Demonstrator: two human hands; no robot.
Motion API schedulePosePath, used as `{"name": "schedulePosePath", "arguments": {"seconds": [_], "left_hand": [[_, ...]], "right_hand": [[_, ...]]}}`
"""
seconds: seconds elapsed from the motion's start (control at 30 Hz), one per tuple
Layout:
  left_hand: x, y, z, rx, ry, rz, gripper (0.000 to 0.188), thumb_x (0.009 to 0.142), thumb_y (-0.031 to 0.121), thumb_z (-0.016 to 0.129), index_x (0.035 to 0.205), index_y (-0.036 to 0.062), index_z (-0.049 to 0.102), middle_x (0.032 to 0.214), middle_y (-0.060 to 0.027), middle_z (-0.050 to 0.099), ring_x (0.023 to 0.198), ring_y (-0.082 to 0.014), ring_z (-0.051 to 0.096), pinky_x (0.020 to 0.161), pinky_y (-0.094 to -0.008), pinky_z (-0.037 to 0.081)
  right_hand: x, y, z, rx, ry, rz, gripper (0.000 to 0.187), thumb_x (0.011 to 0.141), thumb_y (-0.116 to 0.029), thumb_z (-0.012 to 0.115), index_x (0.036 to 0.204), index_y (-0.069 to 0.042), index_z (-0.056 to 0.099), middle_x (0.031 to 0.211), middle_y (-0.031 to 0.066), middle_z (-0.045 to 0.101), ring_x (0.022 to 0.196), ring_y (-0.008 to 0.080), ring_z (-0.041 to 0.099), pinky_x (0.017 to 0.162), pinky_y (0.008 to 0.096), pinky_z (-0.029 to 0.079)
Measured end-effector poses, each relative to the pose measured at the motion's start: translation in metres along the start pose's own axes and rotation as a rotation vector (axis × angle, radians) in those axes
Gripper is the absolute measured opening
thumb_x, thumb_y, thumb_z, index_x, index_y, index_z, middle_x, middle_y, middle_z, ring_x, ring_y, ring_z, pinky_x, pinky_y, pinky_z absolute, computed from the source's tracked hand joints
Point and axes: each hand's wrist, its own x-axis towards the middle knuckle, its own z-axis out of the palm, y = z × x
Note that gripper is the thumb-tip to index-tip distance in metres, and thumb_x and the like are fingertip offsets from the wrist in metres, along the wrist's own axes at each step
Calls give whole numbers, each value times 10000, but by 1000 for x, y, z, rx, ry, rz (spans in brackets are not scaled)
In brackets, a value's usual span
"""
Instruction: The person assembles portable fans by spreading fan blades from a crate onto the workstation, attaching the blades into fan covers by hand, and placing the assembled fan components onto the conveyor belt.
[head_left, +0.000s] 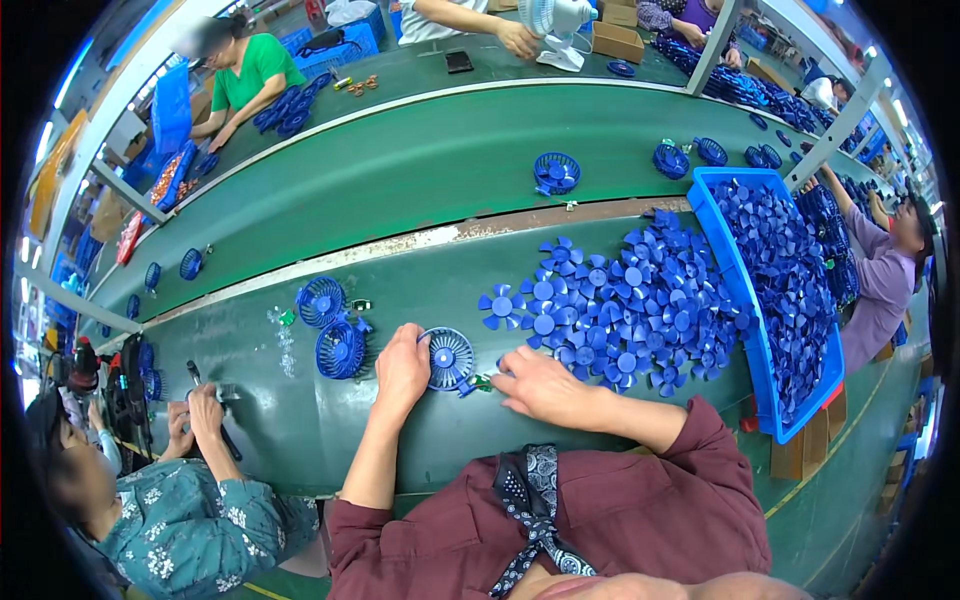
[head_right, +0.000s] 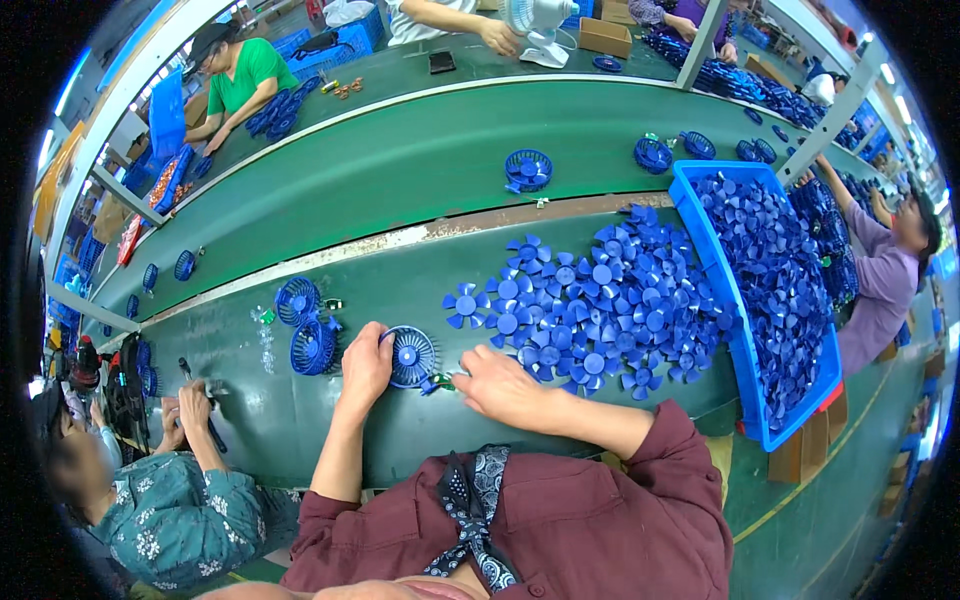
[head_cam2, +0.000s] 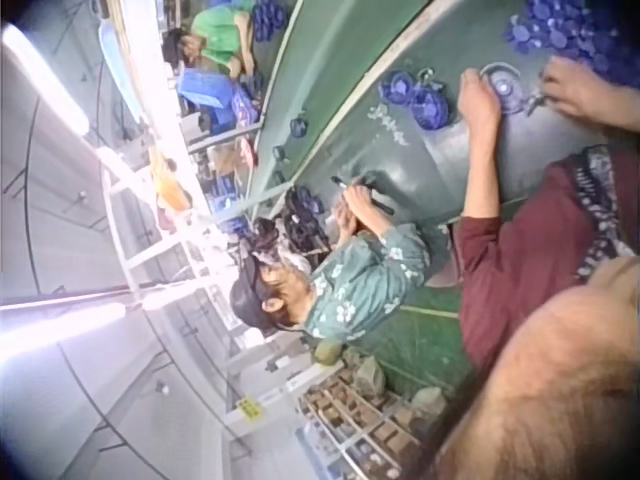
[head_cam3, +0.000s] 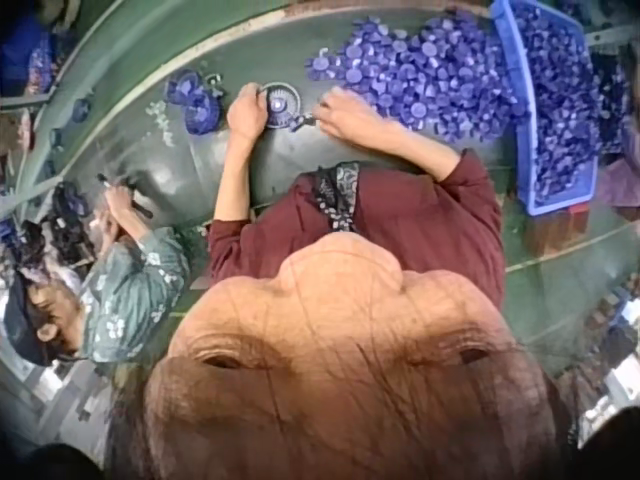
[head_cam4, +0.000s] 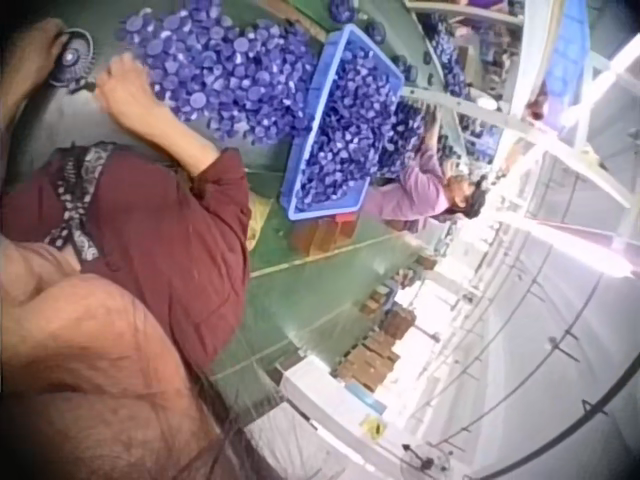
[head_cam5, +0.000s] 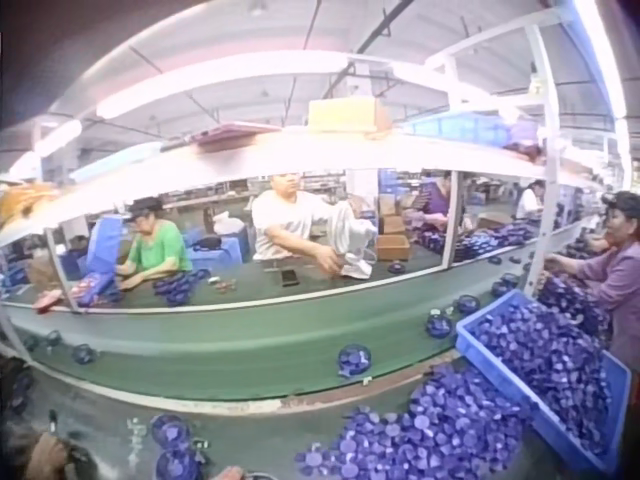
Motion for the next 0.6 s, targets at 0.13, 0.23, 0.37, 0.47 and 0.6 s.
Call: {"name": "schedulePosePath", "arguments": {"seconds": [0.13, 0.23, 0.37, 0.47, 0.6], "left_hand": [[1, -11, 15, -209, 124, -28, 172, 904, 155, 554, 1001, 19, 595, 929, -165, 638, 826, -352, 628, 724, -441, 486], [4, -18, 13, -600, -2, -240, 236, 934, 183, 552, 1060, -10, 606, 875, -106, 644, 767, -187, 628, 683, -324, 490], [8, -41, 21, -1364, 82, -412, 227, 976, 230, 531, 1060, 25, 584, 964, -57, 641, 803, -140, 627, 696, -310, 532], [8, -30, 6, -1658, -129, -492, 260, 953, 266, 564, 1097, 50, 570, 1017, -84, 650, 915, -235, 664, 750, -466, 577], [3, -26, 2, -1669, -267, -394, 237, 908, 156, 617, 1112, 42, 574, 1045, -89, 649, 939, -229, 660, 816, -450, 563]], "right_hand": [[4, 3, 14, -5, -61, 44, 116, 740, -71, 596, 817, 3, 551, 884, 149, 483, 883, 318, 522, 639, 411, 491], [8, 2, 4, -18, -35, 66, 135, 739, -74, 603, 837, 4, 551, 902, 156, 480, 887, 324, 523, 645, 407, 495], [10, 1, -13, 31, -211, 167, 348, 766, -111, 690, 1082, -30, 571, 1012, 149, 508, 983, 328, 523, 718, 405, 510], [1, 9, -11, -71, -255, 166, 321, 790, -124, 668, 1080, -33, 565, 970, 167, 524, 953, 347, 548, 711, 420, 516], [3, 2, -7, -68, -260, 179, 288, 818, -151, 643, 1066, -32, 560, 905, 189, 546, 873, 377, 588, 677, 461, 518]]}}
